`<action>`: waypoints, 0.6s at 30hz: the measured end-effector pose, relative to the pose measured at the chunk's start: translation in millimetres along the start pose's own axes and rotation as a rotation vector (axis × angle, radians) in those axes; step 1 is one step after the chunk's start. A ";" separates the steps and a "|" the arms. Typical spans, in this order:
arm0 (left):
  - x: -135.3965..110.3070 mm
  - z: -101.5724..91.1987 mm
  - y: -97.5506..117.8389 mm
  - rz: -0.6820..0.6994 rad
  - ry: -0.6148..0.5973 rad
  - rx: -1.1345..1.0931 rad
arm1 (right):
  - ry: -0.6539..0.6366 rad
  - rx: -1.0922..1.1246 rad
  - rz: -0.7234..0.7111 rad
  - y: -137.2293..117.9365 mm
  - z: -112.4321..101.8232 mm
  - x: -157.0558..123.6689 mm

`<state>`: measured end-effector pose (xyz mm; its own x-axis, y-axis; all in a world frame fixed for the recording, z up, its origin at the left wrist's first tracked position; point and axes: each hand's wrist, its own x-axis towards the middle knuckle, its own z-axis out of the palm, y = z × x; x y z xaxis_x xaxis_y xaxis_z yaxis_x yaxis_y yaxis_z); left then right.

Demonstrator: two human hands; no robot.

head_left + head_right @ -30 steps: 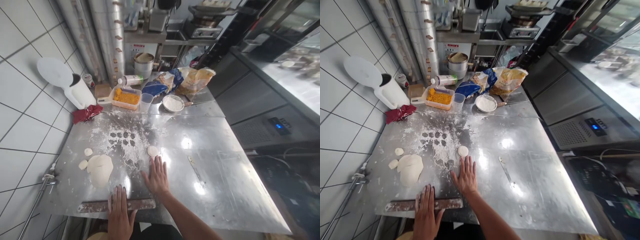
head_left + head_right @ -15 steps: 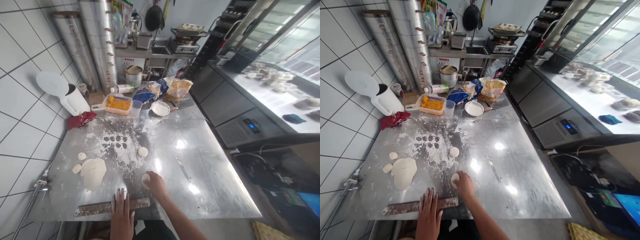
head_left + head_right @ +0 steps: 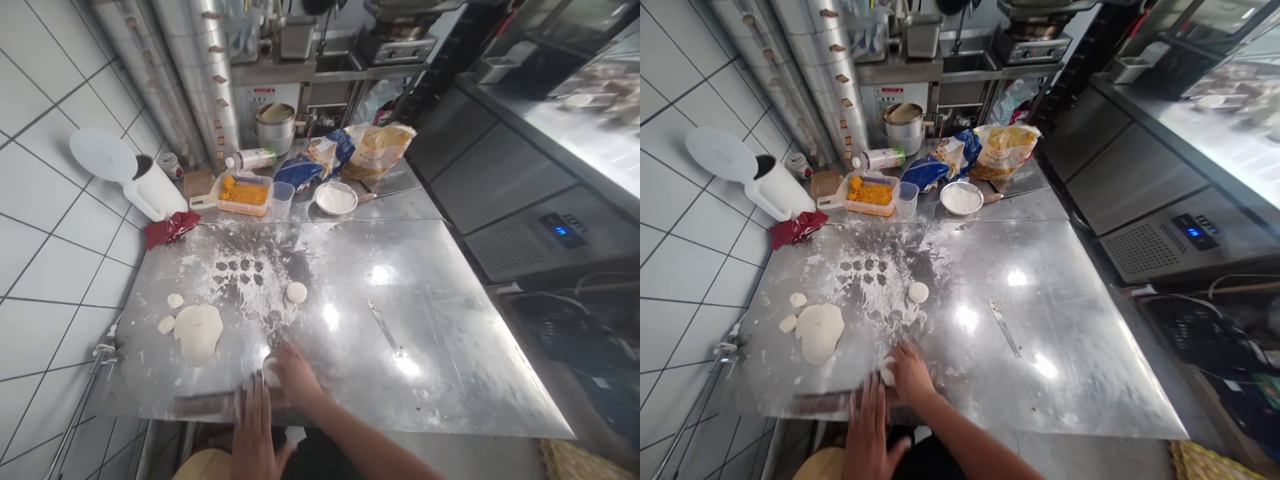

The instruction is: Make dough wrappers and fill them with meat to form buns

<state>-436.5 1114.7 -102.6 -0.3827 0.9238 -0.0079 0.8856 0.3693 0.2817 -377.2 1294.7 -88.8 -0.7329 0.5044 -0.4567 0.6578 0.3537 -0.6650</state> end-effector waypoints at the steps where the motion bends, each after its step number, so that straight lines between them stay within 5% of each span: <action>1: -11.2 2.9 3.3 0.024 0.053 0.001 | 0.011 0.011 0.037 0.1 -0.9 -11.4; 4: 5.9 6.5 4.6 0.037 -0.030 0.000 | 0.035 0.018 0.080 1.0 -3.6 -22.0; 7: 43.4 2.6 2.3 -0.011 -0.065 -0.009 | 0.008 0.008 0.042 4.9 -10.3 1.0; 10: 21.4 2.8 9.2 0.040 -0.069 -0.021 | -0.030 0.015 0.038 9.2 -18.2 7.9; 13: -7.3 10.8 16.4 0.111 0.066 -0.015 | 0.011 0.017 0.108 11.5 -18.7 -13.8; 18: 51.0 7.3 18.1 -0.006 -0.059 -0.020 | 0.036 -0.033 0.090 15.9 -17.1 -7.4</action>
<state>-438.1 1169.2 -104.9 -0.3711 0.9263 -0.0657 0.8776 0.3730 0.3011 -358.4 1310.0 -85.9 -0.6640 0.5629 -0.4923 0.7269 0.3313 -0.6016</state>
